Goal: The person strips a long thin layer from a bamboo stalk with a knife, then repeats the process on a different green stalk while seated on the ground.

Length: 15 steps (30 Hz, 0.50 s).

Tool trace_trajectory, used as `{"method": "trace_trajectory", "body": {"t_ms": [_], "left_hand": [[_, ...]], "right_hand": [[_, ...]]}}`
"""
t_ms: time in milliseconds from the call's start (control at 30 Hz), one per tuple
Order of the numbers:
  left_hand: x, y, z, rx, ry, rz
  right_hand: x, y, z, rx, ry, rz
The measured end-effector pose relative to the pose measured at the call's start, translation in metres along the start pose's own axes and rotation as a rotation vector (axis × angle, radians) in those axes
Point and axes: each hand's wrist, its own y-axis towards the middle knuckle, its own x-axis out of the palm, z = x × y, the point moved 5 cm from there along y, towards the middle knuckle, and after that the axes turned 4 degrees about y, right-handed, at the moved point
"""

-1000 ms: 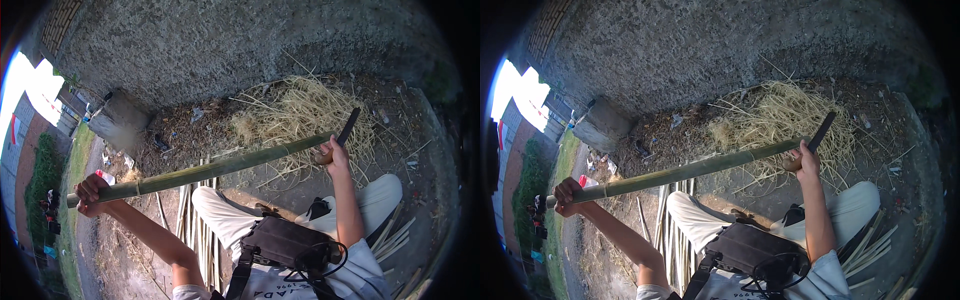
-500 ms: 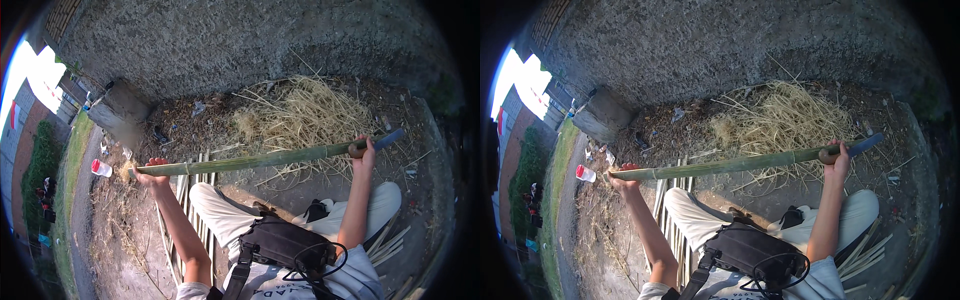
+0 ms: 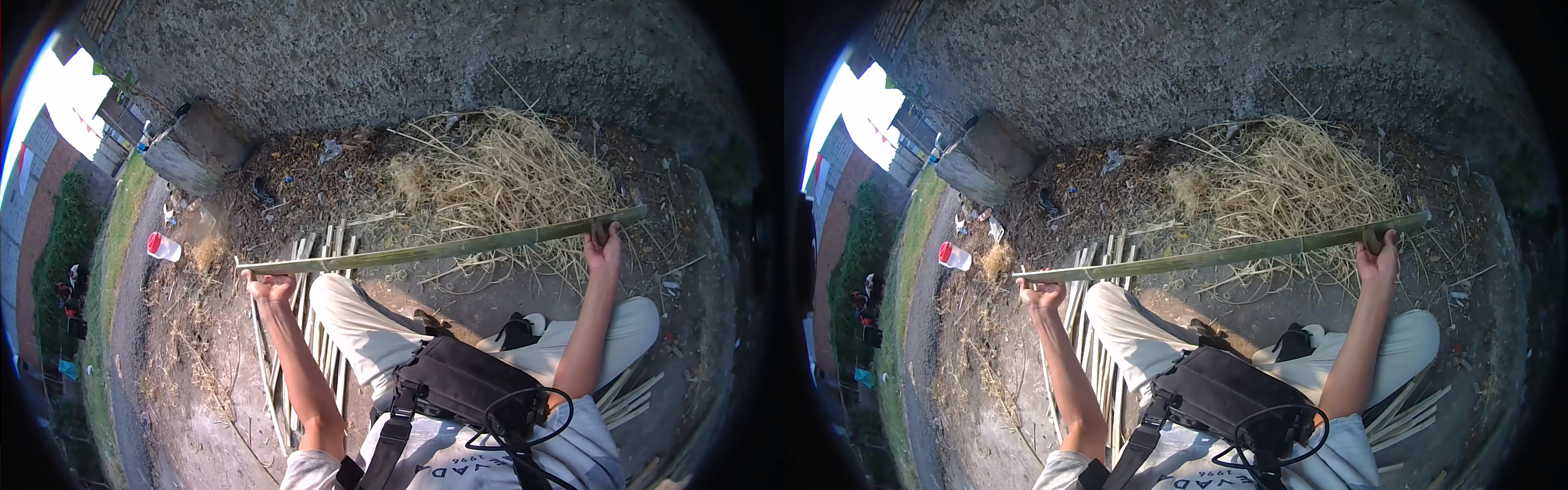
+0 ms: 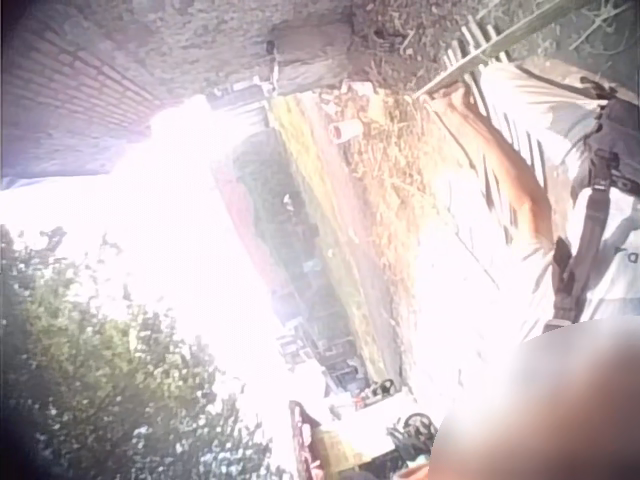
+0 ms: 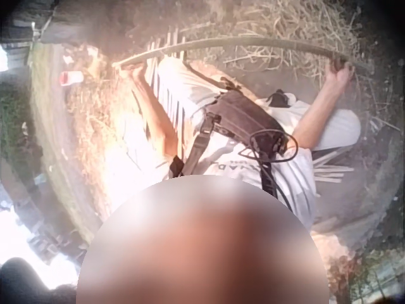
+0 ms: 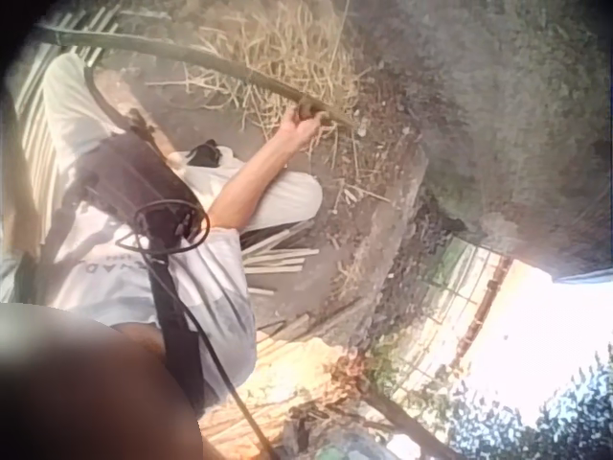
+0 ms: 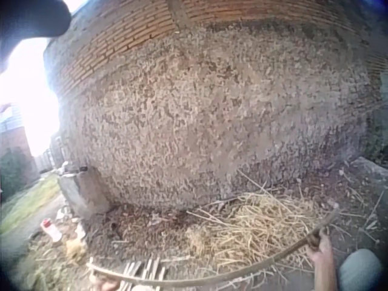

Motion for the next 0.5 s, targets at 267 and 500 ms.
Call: {"method": "trace_trajectory", "body": {"t_ms": [267,500], "left_hand": [[-0.029,0.000,0.013,0.013,-0.225,-0.194],[-0.019,-0.012,-0.005,-0.090,-0.054,-0.206]], "right_hand": [[0.014,0.001,0.024,0.066,-0.210,-0.160],[-0.008,0.020,0.009,0.018,-0.022,0.099]]}}
